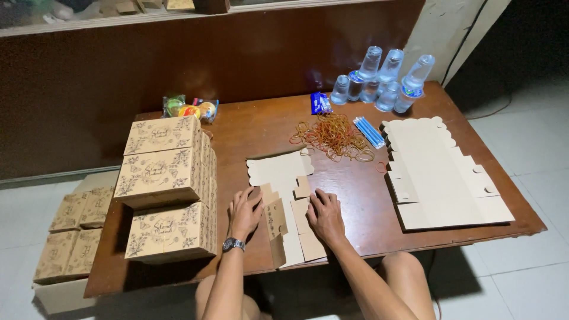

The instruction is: Folding flat cardboard sheets into boxes on a work table.

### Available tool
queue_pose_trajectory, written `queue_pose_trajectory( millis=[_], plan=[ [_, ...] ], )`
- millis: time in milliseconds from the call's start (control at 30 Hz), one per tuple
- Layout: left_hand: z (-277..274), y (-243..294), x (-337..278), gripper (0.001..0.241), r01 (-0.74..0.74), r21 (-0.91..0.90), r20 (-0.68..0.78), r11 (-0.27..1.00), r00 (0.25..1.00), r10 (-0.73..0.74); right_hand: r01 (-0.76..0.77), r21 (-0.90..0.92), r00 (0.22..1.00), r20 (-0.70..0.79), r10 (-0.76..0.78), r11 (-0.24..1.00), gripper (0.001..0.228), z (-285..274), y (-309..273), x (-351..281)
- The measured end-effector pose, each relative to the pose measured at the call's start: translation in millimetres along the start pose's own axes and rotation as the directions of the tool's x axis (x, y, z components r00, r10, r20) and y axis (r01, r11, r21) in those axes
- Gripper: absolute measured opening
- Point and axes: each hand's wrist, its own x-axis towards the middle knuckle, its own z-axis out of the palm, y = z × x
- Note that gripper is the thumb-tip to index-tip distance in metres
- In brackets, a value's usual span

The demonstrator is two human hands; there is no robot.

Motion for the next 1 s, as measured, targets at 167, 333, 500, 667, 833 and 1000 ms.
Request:
queue_pose_trajectory(
  millis=[167,333,500,667,833,1000],
  plan=[
    [8,21,-14,0.042,0.076,-0.115,-0.053,0.991,0.995,-0.082,-0.022,0.049,0.999,0.032,0.021,0.999,0.032,1,3,-4],
    [-10,50,-18,0.044,0.037,-0.070,-0.003,0.997,0.999,-0.037,-0.079,0.190,0.997,0.040,0.072,0.979,0.033,24,28,11],
    [-6,44,-16,0.048,-0.020,0.056,0.082,0.998,0.997,0.016,-0.161,0.142,0.983,0.112,0.146,0.977,0.024,45,47,67],
    [-8,45,-19,0.049,-0.044,0.074,0.125,0.996,0.992,0.035,-0.069,-0.011,0.964,0.256,0.070,0.998,0.042,37,30,123],
    [-13,47,-12,0.049,-0.053,0.072,0.161,0.996,0.986,0.041,0.089,-0.165,0.951,0.309,-0.034,0.982,0.047,55,53,147],
    [-10,43,-10,0.050,-0.046,0.096,0.192,0.994,0.981,0.026,0.151,-0.227,0.977,0.184,-0.110,0.962,0.037,61,89,148]
  ],
)
